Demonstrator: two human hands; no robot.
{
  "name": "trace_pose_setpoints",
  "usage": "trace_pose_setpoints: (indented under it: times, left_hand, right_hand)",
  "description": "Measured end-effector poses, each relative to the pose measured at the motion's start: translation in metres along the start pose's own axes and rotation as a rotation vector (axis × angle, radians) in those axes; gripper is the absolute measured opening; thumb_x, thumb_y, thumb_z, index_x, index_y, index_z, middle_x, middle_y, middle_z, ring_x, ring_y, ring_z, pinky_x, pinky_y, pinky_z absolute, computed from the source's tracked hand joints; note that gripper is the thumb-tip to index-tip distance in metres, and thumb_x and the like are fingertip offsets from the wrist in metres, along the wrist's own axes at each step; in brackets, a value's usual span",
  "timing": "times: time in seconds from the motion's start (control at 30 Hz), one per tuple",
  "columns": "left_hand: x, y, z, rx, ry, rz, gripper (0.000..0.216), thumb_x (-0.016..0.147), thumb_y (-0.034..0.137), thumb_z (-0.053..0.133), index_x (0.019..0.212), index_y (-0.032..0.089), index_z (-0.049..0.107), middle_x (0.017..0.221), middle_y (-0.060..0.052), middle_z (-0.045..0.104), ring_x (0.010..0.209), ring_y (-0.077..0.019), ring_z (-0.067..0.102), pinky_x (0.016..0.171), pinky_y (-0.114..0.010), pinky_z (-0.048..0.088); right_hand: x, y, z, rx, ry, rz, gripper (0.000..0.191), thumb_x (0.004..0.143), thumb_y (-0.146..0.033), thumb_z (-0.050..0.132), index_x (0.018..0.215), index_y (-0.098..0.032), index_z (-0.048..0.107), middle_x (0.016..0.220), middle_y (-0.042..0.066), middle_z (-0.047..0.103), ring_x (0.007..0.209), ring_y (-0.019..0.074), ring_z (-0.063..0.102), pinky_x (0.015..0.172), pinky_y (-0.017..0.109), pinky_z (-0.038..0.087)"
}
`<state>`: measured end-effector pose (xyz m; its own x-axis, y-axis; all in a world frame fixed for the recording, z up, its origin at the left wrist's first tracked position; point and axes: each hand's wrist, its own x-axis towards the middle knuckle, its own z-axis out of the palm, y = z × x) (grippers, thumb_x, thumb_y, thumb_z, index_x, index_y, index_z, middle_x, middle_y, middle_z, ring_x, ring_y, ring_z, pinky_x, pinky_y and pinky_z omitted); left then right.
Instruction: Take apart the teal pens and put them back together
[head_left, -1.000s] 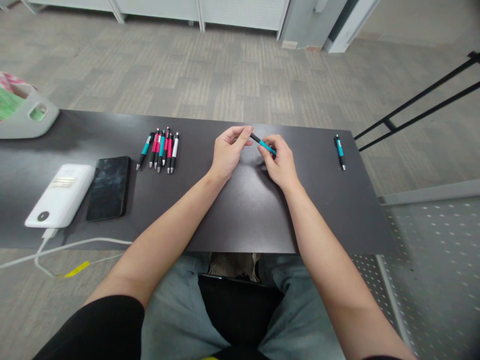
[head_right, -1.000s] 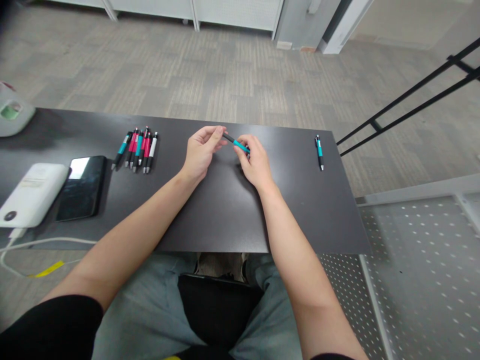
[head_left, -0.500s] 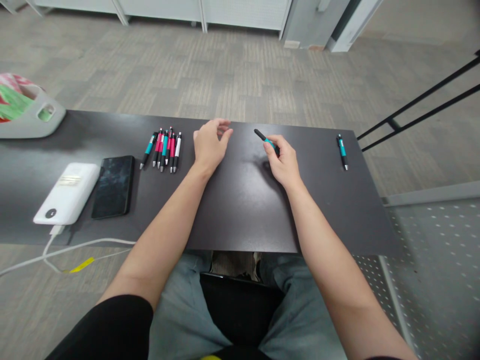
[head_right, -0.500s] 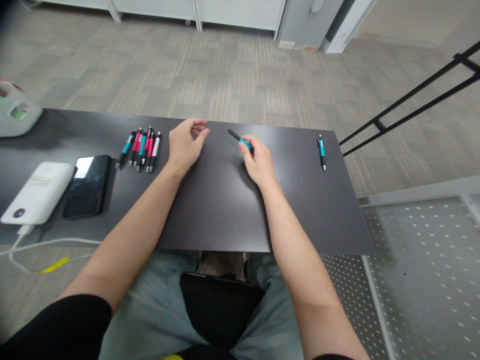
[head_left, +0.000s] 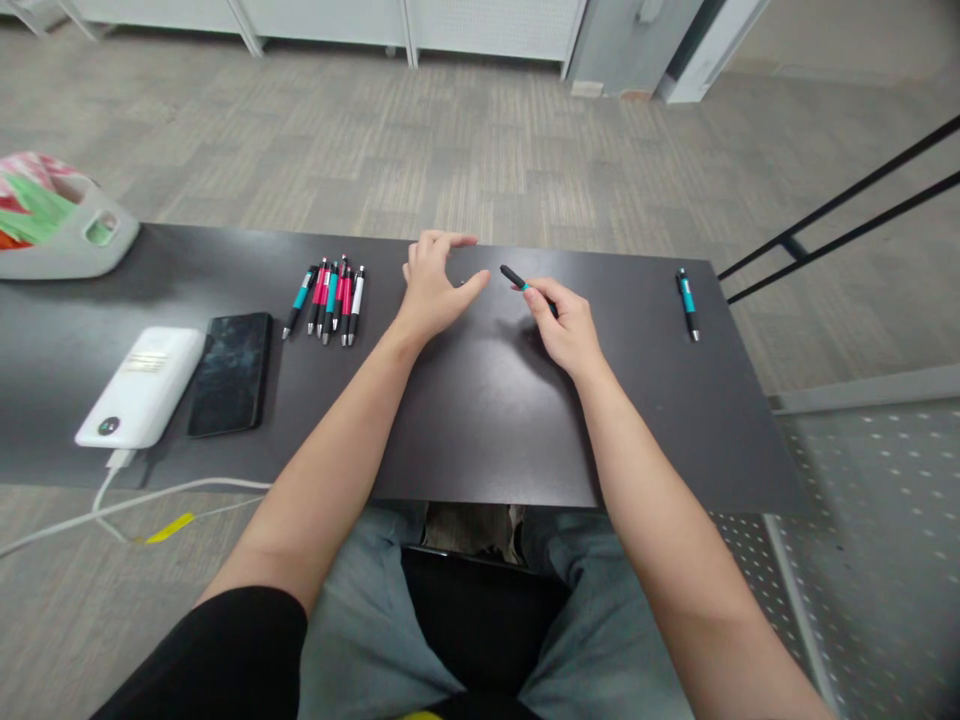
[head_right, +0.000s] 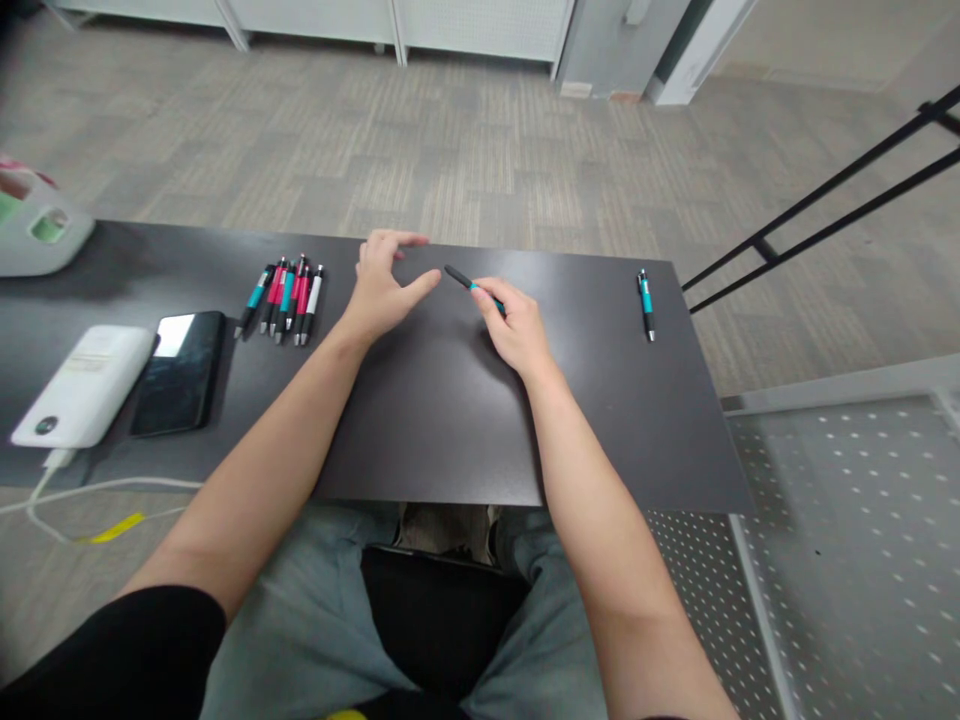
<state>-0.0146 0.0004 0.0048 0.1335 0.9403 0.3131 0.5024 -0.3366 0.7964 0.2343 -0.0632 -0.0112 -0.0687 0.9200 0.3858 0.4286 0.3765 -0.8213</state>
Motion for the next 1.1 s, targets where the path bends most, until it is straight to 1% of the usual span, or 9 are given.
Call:
trace_pose_setpoints:
  times: [0.1, 0.17, 0.23, 0.33, 0.43, 0.57, 0.67, 0.87, 1.1]
  left_hand:
    - [0.005, -0.003, 0.008, -0.425, -0.13, 0.138, 0.055, 0.096, 0.054, 0.108, 0.143, 0.031, 0.091, 0.143, -0.011, 0.09, 0.131, -0.0328, 0.081, 0.115, -0.045, 0.067]
    - [0.005, 0.001, 0.012, -0.605, -0.214, 0.163, 0.056, 0.094, 0.063, 0.111, 0.137, 0.032, 0.094, 0.137, -0.009, 0.093, 0.123, -0.0299, 0.086, 0.108, -0.042, 0.07]
    - [0.002, 0.009, 0.015, -0.718, -0.264, 0.148, 0.055, 0.094, 0.067, 0.112, 0.135, 0.034, 0.096, 0.135, -0.009, 0.094, 0.12, -0.0291, 0.089, 0.108, -0.043, 0.073]
    - [-0.004, 0.019, 0.019, -0.819, -0.299, 0.099, 0.053, 0.101, 0.069, 0.108, 0.136, 0.031, 0.097, 0.13, -0.009, 0.096, 0.111, -0.0272, 0.092, 0.105, -0.042, 0.076]
    - [-0.007, 0.021, 0.028, -0.838, -0.263, 0.065, 0.047, 0.107, 0.067, 0.103, 0.131, 0.028, 0.097, 0.124, -0.01, 0.097, 0.103, -0.0253, 0.093, 0.099, -0.04, 0.077]
    - [-0.011, 0.021, 0.047, -0.879, -0.141, 0.075, 0.042, 0.11, 0.066, 0.1, 0.118, 0.025, 0.094, 0.121, -0.01, 0.097, 0.118, -0.0273, 0.095, 0.108, -0.04, 0.078]
    - [-0.016, 0.023, 0.06, -0.896, -0.057, 0.088, 0.048, 0.109, 0.072, 0.1, 0.118, 0.025, 0.093, 0.12, -0.01, 0.097, 0.119, -0.0277, 0.095, 0.109, -0.041, 0.078]
    - [-0.024, 0.025, 0.075, -0.944, 0.08, 0.112, 0.052, 0.107, 0.077, 0.099, 0.117, 0.027, 0.094, 0.116, -0.01, 0.096, 0.112, -0.0276, 0.095, 0.102, -0.041, 0.078]
    - [-0.028, 0.029, 0.082, -0.989, 0.148, 0.026, 0.045, 0.106, 0.073, 0.101, 0.112, 0.029, 0.093, 0.114, -0.008, 0.093, 0.117, -0.0285, 0.093, 0.105, -0.043, 0.077]
  right_hand:
    - [0.0, -0.006, 0.002, 0.115, -0.052, 0.061, 0.078, 0.112, -0.105, 0.059, 0.108, -0.032, 0.086, 0.077, 0.003, 0.055, 0.08, 0.0288, 0.064, 0.081, 0.046, 0.058]
    - [0.0, -0.01, 0.005, 0.233, -0.076, 0.119, 0.08, 0.11, -0.108, 0.059, 0.109, -0.033, 0.085, 0.073, -0.001, 0.043, 0.069, 0.0246, 0.051, 0.068, 0.041, 0.049]
    - [0.001, -0.015, 0.008, 0.361, -0.121, 0.175, 0.076, 0.108, -0.107, 0.064, 0.106, -0.033, 0.082, 0.072, -0.003, 0.036, 0.063, 0.0215, 0.039, 0.06, 0.039, 0.038]
    - [0.001, -0.023, 0.013, 0.519, -0.21, 0.25, 0.068, 0.106, -0.102, 0.074, 0.096, -0.034, 0.075, 0.071, -0.006, 0.03, 0.06, 0.019, 0.023, 0.057, 0.038, 0.024]
    - [0.0, -0.026, 0.018, 0.586, -0.251, 0.296, 0.07, 0.104, -0.103, 0.074, 0.09, -0.035, 0.067, 0.069, -0.006, 0.027, 0.06, 0.0186, 0.017, 0.058, 0.038, 0.018]
    - [-0.002, -0.021, 0.022, 0.491, -0.198, 0.299, 0.077, 0.102, -0.11, 0.068, 0.09, -0.035, 0.057, 0.069, -0.006, 0.03, 0.061, 0.0203, 0.023, 0.057, 0.038, 0.022]
    - [-0.004, -0.02, 0.021, 0.375, -0.125, 0.225, 0.077, 0.105, -0.109, 0.065, 0.09, -0.034, 0.054, 0.072, -0.004, 0.04, 0.065, 0.0213, 0.035, 0.061, 0.039, 0.033]
    - [-0.009, -0.029, 0.02, 0.069, 0.012, 0.138, 0.075, 0.116, -0.103, 0.048, 0.092, -0.033, 0.058, 0.078, 0.0, 0.058, 0.075, 0.0249, 0.057, 0.08, 0.042, 0.052]
    - [-0.013, -0.033, 0.019, -0.146, 0.04, 0.138, 0.062, 0.122, -0.089, 0.043, 0.099, -0.036, 0.065, 0.091, 0.01, 0.077, 0.086, 0.0355, 0.076, 0.086, 0.049, 0.056]
